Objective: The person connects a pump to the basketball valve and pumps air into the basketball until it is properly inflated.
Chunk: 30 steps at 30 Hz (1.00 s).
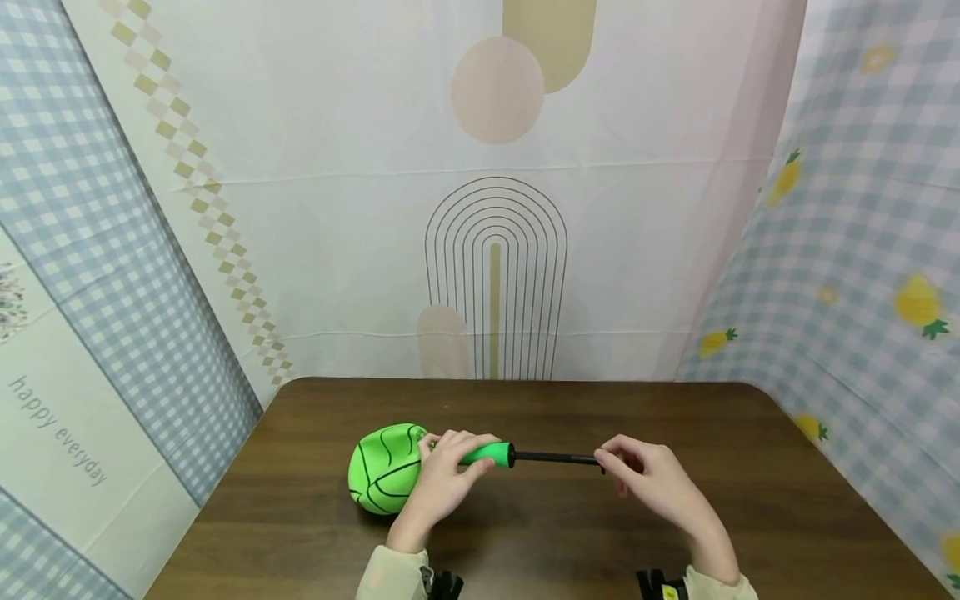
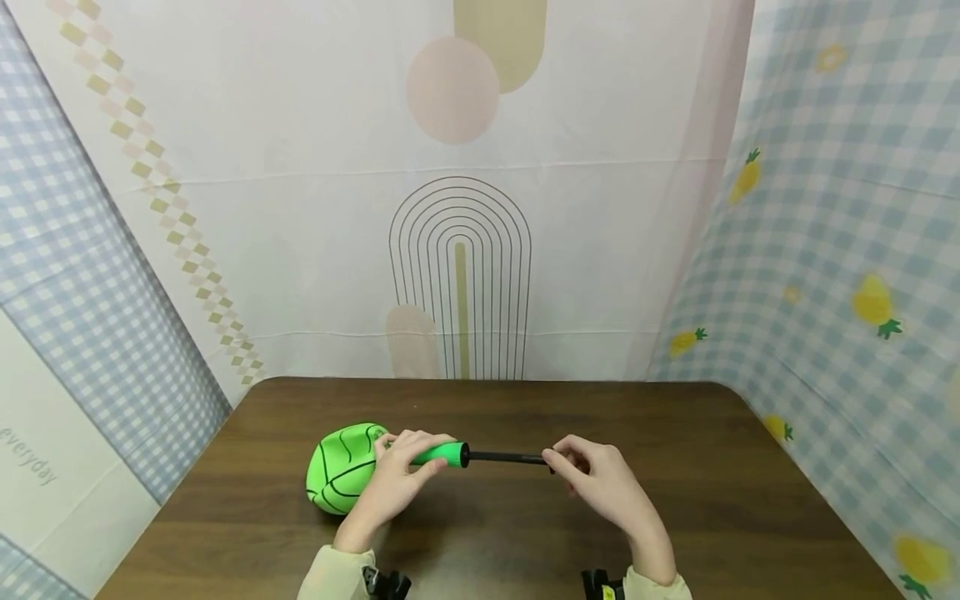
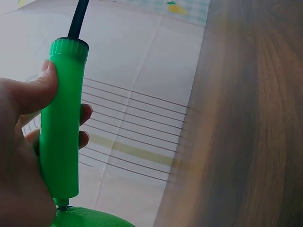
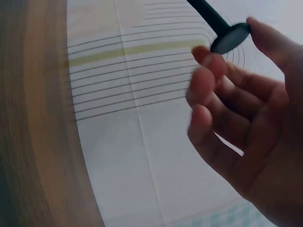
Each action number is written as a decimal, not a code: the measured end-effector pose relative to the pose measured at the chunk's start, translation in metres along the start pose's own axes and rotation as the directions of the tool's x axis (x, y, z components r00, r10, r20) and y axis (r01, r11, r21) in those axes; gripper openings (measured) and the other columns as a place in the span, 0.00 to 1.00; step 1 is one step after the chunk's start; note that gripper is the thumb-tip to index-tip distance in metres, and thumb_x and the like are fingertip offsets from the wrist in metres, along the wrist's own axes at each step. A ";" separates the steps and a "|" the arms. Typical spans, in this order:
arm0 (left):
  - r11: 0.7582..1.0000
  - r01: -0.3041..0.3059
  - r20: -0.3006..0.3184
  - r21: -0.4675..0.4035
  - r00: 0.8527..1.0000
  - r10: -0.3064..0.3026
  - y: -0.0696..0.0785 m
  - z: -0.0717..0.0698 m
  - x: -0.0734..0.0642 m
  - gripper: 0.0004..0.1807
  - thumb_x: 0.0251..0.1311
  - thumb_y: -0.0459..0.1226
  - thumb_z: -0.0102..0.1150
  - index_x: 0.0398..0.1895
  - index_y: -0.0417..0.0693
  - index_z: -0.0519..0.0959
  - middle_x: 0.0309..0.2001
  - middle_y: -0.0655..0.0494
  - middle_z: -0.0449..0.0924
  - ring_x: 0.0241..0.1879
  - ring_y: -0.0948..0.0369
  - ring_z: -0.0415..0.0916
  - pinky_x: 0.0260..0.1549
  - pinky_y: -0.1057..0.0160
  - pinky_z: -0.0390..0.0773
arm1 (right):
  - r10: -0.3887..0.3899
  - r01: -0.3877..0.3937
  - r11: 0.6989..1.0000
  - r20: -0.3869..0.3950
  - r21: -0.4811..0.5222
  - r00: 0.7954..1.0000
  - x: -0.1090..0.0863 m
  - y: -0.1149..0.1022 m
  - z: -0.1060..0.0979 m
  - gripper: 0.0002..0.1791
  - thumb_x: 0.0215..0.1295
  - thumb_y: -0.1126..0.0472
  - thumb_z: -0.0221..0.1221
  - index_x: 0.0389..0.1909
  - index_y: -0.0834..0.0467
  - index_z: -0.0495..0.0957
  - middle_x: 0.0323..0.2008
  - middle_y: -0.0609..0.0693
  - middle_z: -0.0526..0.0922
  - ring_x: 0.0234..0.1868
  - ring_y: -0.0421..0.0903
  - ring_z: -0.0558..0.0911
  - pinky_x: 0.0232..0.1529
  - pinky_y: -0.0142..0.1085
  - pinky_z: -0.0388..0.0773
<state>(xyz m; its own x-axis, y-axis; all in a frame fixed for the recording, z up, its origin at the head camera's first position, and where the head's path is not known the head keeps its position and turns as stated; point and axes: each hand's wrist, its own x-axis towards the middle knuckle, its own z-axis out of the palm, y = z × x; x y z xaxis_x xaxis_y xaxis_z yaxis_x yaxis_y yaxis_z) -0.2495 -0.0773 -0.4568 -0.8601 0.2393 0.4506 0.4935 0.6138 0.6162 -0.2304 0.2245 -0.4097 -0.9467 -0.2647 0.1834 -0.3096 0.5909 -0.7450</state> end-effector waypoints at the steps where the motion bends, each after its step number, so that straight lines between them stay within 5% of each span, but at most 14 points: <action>1: 1.000 0.000 -0.002 0.005 1.000 0.000 0.000 0.000 0.000 0.16 0.59 0.46 0.62 0.52 0.66 0.81 0.42 0.66 0.83 0.47 0.64 0.73 0.56 0.45 0.49 | -0.028 0.028 1.000 0.030 -0.003 0.999 0.000 0.002 0.000 0.13 0.70 0.47 0.55 0.36 0.51 0.79 0.18 0.45 0.75 0.19 0.36 0.75 0.24 0.32 0.71; 6: 1.000 -0.009 -0.010 0.017 1.000 0.009 0.000 0.000 0.001 0.16 0.59 0.45 0.62 0.51 0.65 0.81 0.42 0.66 0.83 0.47 0.63 0.73 0.56 0.45 0.49 | -0.153 0.153 0.988 0.119 0.006 0.981 0.000 0.010 -0.001 0.09 0.73 0.53 0.51 0.39 0.53 0.76 0.19 0.42 0.75 0.20 0.35 0.75 0.26 0.31 0.72; 10: 0.999 -0.014 -0.037 0.039 0.999 0.016 0.002 0.003 0.001 0.15 0.59 0.45 0.62 0.50 0.64 0.81 0.41 0.64 0.84 0.46 0.62 0.73 0.55 0.45 0.51 | -0.181 0.181 0.983 0.115 0.009 0.977 0.004 0.007 0.005 0.10 0.74 0.55 0.50 0.36 0.54 0.75 0.18 0.41 0.74 0.19 0.36 0.75 0.24 0.31 0.72; 20: 0.996 -0.050 -0.043 0.071 0.998 0.053 0.006 0.010 0.000 0.14 0.59 0.44 0.63 0.48 0.58 0.83 0.39 0.63 0.84 0.42 0.62 0.72 0.53 0.45 0.53 | -0.148 0.156 0.981 0.078 -0.115 0.986 0.013 -0.015 0.036 0.16 0.73 0.50 0.50 0.25 0.50 0.73 0.12 0.38 0.68 0.12 0.31 0.64 0.19 0.29 0.65; 30: 0.995 -0.079 -0.039 0.060 0.996 0.081 0.008 0.017 -0.001 0.13 0.59 0.43 0.62 0.47 0.57 0.83 0.38 0.62 0.84 0.40 0.63 0.71 0.50 0.47 0.53 | -0.083 0.087 0.979 0.031 -0.186 0.996 0.017 -0.027 0.064 0.19 0.71 0.47 0.51 0.21 0.50 0.72 0.09 0.37 0.65 0.11 0.32 0.63 0.20 0.27 0.63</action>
<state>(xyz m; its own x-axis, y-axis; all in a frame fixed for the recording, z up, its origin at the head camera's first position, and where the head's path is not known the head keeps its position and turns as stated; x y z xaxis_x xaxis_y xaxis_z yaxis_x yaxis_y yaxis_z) -0.2472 -0.0598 -0.4633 -0.8116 0.2590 0.5237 0.5511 0.6369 0.5391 -0.2328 0.1551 -0.4272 -0.9148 -0.3358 0.2246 -0.4017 0.6970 -0.5940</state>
